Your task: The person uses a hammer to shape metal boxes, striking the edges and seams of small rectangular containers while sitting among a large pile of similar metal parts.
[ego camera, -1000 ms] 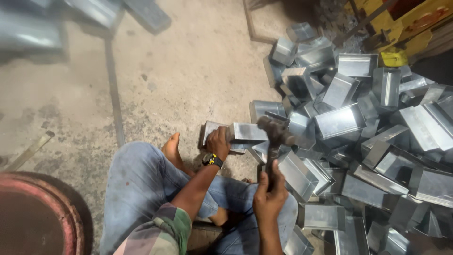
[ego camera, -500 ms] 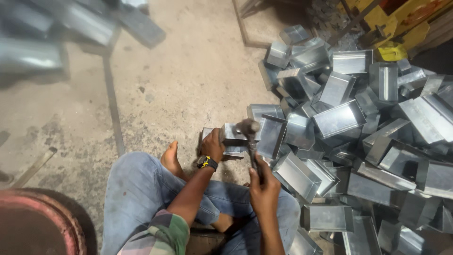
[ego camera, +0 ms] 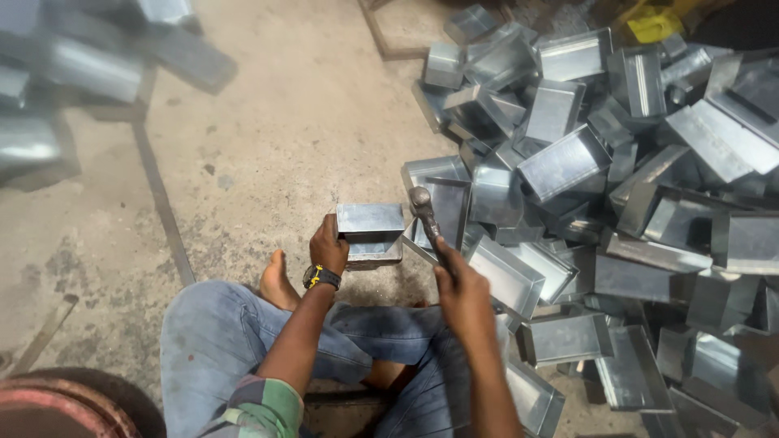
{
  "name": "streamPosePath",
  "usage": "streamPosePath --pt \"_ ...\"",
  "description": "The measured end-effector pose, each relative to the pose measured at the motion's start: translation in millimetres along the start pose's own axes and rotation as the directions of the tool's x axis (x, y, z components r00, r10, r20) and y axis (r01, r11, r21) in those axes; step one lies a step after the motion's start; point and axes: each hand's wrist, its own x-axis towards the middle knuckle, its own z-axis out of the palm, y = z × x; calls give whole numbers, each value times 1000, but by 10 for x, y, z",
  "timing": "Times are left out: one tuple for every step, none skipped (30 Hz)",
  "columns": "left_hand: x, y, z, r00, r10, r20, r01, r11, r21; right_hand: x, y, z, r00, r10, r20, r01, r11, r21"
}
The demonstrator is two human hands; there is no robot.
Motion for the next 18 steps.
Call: streamPosePath --pt "14 -6 -6 1000 -2 3 2 1000 8 -15 2 -64 986 148 72 -149 989 13" --pt "48 -15 -11 1000 -4 5 4 1000 17 -58 -8 -74 998 54 -22 -51 992 117" --pt "57 -9 -3 1000 -14 6 14 1000 24 -123 -7 -80 993 -34 -117 57 977 203" --pt "80 -7 9 1000 -4 0 4 1000 17 -143 -4 -67 969 -112 -219 171 946 277" --pt "40 -12 0 1000 -1 1 1 1000 12 -195 4 -31 968 -70 -240 153 925 347" --pt "-15 -7 -13 1000 2 3 -2 1000 7 -245 8 16 966 -25 -259 135 900 415" --pt "22 2 -27 1000 11 -7 -11 1000 0 -232 -4 81 957 17 -289 132 863 487" --pt "43 20 -49 1000 20 -17 -20 1000 -7 -208 -19 141 946 -118 -303 233 896 379" --pt "56 44 -58 999 29 -25 -30 999 -18 -164 -28 179 920 -251 -301 333 906 262" --pt "61 62 -72 1000 21 -8 -21 1000 -11 -133 -32 201 882 -379 -282 429 892 144" --pt "36 84 -74 1000 7 3 -7 1000 -5 -104 -17 196 958 -230 -173 258 953 161" --pt "18 102 -74 1000 -7 14 7 1000 0 -82 -1 179 996 -71 -60 80 984 158" --pt "56 110 -75 1000 -1 6 1 1000 0 -41 -3 171 995 87 52 -93 986 140" --pt "109 111 -72 1000 4 -2 -4 1000 0 -17 -4 161 997 76 11 -77 979 190" --pt "99 102 -78 1000 -3 -12 3 1000 1 -43 9 147 998 67 -18 -61 971 233" --pt "99 87 -73 1000 6 -21 -6 1000 -12 -68 25 148 997 59 -48 -44 960 275" --pt "45 79 -64 1000 11 -18 -11 1000 -24 -131 58 140 995 40 -88 -12 954 300" --pt "-1 72 -52 1000 16 -14 -16 999 -36 -186 93 132 992 21 -128 22 946 323"
